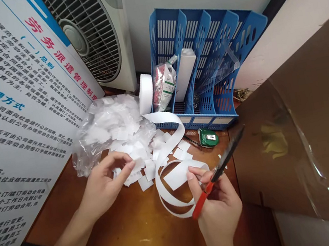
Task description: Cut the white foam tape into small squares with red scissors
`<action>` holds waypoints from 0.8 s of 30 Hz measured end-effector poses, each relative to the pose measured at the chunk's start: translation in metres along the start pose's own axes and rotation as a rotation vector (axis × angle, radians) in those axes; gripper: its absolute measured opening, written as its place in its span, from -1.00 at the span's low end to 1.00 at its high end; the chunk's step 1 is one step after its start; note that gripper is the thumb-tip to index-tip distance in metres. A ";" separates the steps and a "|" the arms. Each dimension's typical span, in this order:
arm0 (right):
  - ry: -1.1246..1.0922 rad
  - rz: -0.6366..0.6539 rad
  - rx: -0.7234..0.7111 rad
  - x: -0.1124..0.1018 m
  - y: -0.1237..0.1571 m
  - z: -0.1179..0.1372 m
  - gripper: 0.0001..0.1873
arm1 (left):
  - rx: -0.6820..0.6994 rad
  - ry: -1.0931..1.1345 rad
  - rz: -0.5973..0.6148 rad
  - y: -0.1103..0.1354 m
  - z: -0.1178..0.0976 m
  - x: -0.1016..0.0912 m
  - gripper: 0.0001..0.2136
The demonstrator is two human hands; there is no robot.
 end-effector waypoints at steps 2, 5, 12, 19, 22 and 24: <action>-0.014 -0.058 -0.006 0.002 0.009 -0.005 -0.66 | -0.130 0.334 0.152 0.007 0.006 0.024 -0.88; -0.037 -0.104 -0.015 0.009 0.023 -0.010 -0.65 | -0.279 0.622 0.315 0.021 0.008 0.059 -0.80; -0.093 -0.167 -0.020 0.016 0.042 -0.005 -0.64 | -0.286 0.812 0.184 0.031 0.007 0.081 -0.87; 0.013 -0.158 -0.094 0.015 0.047 0.001 -0.70 | -0.280 0.872 0.150 0.031 0.009 0.091 -0.78; 0.025 -0.095 -0.082 0.020 0.050 -0.002 -0.70 | -0.269 0.884 0.098 0.031 0.009 0.089 -0.74; 0.035 -0.065 -0.069 0.024 0.052 -0.005 -0.70 | -0.282 0.889 0.078 0.032 0.009 0.089 -0.68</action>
Point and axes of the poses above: each hand's wrist, its own y-axis away from the middle knuckle, its own x-axis out of the palm, z = x × y, the point moved 6 cm from there along -y, towards the middle knuckle, and after that the axes turned 12 degrees about z, right-handed, at the moved point
